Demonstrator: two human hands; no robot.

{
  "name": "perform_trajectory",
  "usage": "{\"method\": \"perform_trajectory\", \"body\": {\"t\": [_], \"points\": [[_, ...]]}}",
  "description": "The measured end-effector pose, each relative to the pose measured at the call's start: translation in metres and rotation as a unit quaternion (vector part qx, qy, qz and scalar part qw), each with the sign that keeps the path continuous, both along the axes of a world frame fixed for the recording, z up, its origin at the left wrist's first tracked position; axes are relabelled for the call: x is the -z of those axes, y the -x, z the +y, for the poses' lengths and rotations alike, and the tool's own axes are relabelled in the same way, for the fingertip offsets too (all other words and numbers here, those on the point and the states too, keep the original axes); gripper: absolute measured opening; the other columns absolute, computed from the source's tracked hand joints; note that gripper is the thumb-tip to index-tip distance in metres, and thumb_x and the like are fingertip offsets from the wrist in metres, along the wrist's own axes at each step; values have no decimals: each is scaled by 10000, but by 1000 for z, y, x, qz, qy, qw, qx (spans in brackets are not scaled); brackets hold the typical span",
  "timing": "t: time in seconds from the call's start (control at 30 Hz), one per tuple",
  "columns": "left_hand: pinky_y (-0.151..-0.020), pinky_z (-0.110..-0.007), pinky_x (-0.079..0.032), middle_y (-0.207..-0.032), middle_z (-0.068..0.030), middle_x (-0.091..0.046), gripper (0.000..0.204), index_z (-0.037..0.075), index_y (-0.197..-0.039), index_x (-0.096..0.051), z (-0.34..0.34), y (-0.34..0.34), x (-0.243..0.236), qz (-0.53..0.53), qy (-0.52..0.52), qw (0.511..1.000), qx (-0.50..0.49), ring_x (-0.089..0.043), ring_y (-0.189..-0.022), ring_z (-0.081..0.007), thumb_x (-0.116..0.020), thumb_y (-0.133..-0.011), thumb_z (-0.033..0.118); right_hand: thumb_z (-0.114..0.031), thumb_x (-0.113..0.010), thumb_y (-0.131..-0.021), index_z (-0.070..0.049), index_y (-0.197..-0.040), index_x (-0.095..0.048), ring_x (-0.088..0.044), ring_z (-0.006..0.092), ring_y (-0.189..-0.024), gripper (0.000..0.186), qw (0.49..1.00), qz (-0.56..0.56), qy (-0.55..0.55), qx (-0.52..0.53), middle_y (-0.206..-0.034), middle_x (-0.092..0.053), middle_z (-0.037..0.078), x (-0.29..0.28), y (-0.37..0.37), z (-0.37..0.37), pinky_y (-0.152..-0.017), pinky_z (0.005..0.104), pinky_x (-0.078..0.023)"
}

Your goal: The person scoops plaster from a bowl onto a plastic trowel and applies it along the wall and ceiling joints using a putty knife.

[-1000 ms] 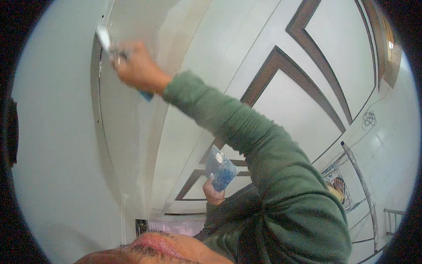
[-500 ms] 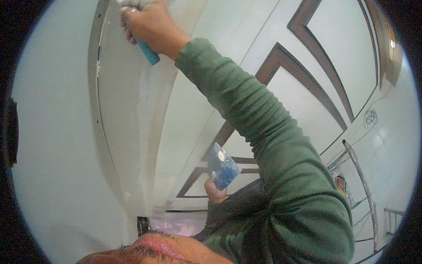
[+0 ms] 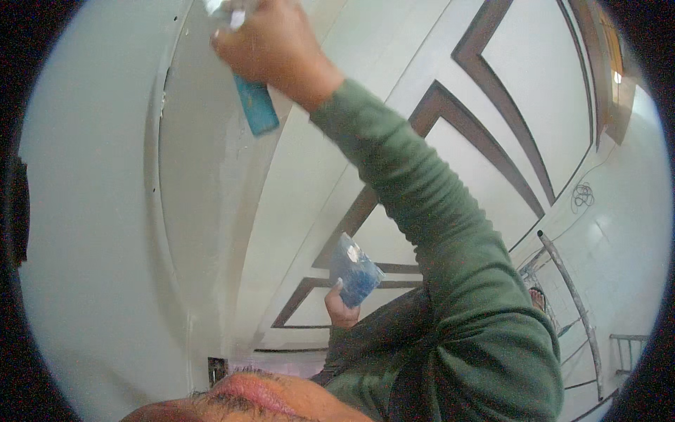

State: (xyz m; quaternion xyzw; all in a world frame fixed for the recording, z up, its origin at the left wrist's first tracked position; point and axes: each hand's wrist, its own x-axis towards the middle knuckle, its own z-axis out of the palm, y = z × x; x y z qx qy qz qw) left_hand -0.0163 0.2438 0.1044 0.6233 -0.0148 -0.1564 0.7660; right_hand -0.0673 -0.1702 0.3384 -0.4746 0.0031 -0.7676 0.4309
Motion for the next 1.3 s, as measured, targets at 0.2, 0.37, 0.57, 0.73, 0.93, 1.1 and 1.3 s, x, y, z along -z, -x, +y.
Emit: {"method": "perform_trajectory", "body": {"t": [0.2, 0.37, 0.57, 0.73, 0.93, 1.1, 1.3], "points": [[-922, -471, -486, -1147, -151, -608, 389, 8, -1232, -499, 1, -23, 10, 83, 103, 989, 64, -602, -1040, -313, -576, -881, 157, -118, -563, -768, 143, -1068, -605, -657, 282, -709, 400, 977, 87, -89, -171, -825, -655, 238, -34, 42, -35, -575, 379, -514], [-926, -472, -490, -1162, -157, -608, 376, 10, -1226, -507, -1, -27, 9, 75, 106, 989, 76, -606, -1051, -309, -574, -880, 143, -97, -567, -783, 120, -1009, -633, -662, 313, -707, 320, 983, 97, -108, -115, -840, -661, 228, -49, 19, -40, -609, 399, -516], [-941, -474, -484, -1148, -143, -617, 369, 11, -1218, -513, 3, -29, 11, 96, 116, 986, 76, -608, -1050, -305, -584, -881, 141, -89, -584, -836, -30, -801, -693, -648, 192, -696, 129, 777, 455, 249, 357, -770, -658, 82, -63, -17, -48, -580, 329, -497], [-949, -477, -478, -1146, -141, -616, 362, 17, -1218, -512, 0, -31, 13, 92, 107, 988, 69, -604, -1054, -312, -579, -886, 146, -313, -564, -809, 32, -779, -673, -650, 350, -633, 363, 961, 229, 112, 108, -719, -639, 217, -50, -31, 2, -646, 390, -549], [-975, -495, -450, -1166, -158, -601, 372, 12, -1234, -499, 2, -31, 16, 87, 106, 988, 76, -587, -1077, -328, -553, -899, 165, -118, -592, -840, -52, -778, -693, -647, 185, -707, 136, 875, 370, 161, 268, -768, -665, 79, -56, -24, -61, -622, 318, -502], [-977, -499, -447, -1172, -164, -597, 372, 7, -1235, -497, 0, -30, 18, 84, 116, 987, 78, -583, -1083, -334, -550, -894, 147, -127, -607, -825, -52, -722, -675, -635, 207, -645, 145, 837, 297, 192, 417, -731, -665, 86, -57, -20, -75, -675, 334, -494], [-977, -493, -453, -1183, -158, -593, 378, 10, -1235, -496, 1, -28, 14, 105, 110, 986, 74, -577, -1093, -326, -564, -887, 140, -143, -626, -800, -66, -623, -656, -626, 203, -629, 195, 816, 344, 205, 418, -640, -640, 77, -66, -17, -46, -669, 337, -492]]}}
